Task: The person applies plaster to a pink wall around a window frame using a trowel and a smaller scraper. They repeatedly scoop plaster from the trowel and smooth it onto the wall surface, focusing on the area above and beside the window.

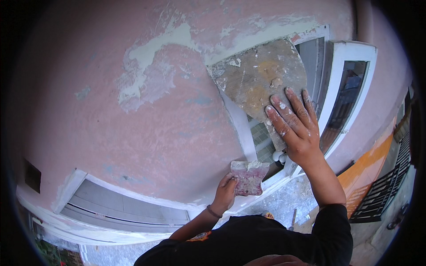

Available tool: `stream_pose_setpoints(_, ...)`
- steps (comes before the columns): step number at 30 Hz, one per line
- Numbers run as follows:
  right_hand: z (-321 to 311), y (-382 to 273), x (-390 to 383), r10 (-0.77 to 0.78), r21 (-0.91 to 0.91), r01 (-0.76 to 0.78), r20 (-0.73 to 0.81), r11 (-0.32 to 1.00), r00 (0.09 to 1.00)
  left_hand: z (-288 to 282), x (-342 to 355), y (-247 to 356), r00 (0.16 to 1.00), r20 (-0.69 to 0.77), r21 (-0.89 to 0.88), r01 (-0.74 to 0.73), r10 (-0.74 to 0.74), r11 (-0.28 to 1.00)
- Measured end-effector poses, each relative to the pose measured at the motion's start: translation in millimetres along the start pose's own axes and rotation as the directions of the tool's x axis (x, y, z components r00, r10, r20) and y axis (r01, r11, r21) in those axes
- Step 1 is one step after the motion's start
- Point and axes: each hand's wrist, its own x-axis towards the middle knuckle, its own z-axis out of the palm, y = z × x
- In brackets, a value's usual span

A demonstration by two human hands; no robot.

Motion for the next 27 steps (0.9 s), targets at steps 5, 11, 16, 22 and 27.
stream_pose_setpoints(5, -2.6, 6.0, -1.1, 0.0, 0.001, 0.0, -0.007, 1.0, 1.0, 5.6, -1.0, 2.0, 0.999, 0.053, 0.022, 0.007, -0.008, 1.0)
stream_pose_setpoints(11, -10.7, 4.7, 3.1, -0.005, -0.008, 0.005, 0.026, 1.0, 1.0, 4.1, 0.3, -0.2, 1.0, 0.023, 0.003, 0.02, -0.02, 1.0)
stream_pose_setpoints(16, -21.9, 3.4, 10.3, -0.017, -0.014, 0.018, 0.081, 1.0, 0.997, -0.7, 5.5, -5.9, 0.999, 0.015, 0.003, -0.037, 0.037, 0.999)
stream_pose_setpoints(22, -39.2, -0.1, 20.7, 0.003, -0.01, -0.001, 0.142, 1.0, 0.99, -3.4, 6.3, -9.9, 0.996, 0.088, -0.048, -0.008, 0.012, 0.999)
stream_pose_setpoints(27, -54.8, -4.3, 24.7, -0.012, -0.021, 0.016, 0.199, 1.0, 0.98, -1.1, 3.2, -11.6, 0.998, 0.055, 0.033, 0.009, -0.011, 0.999)
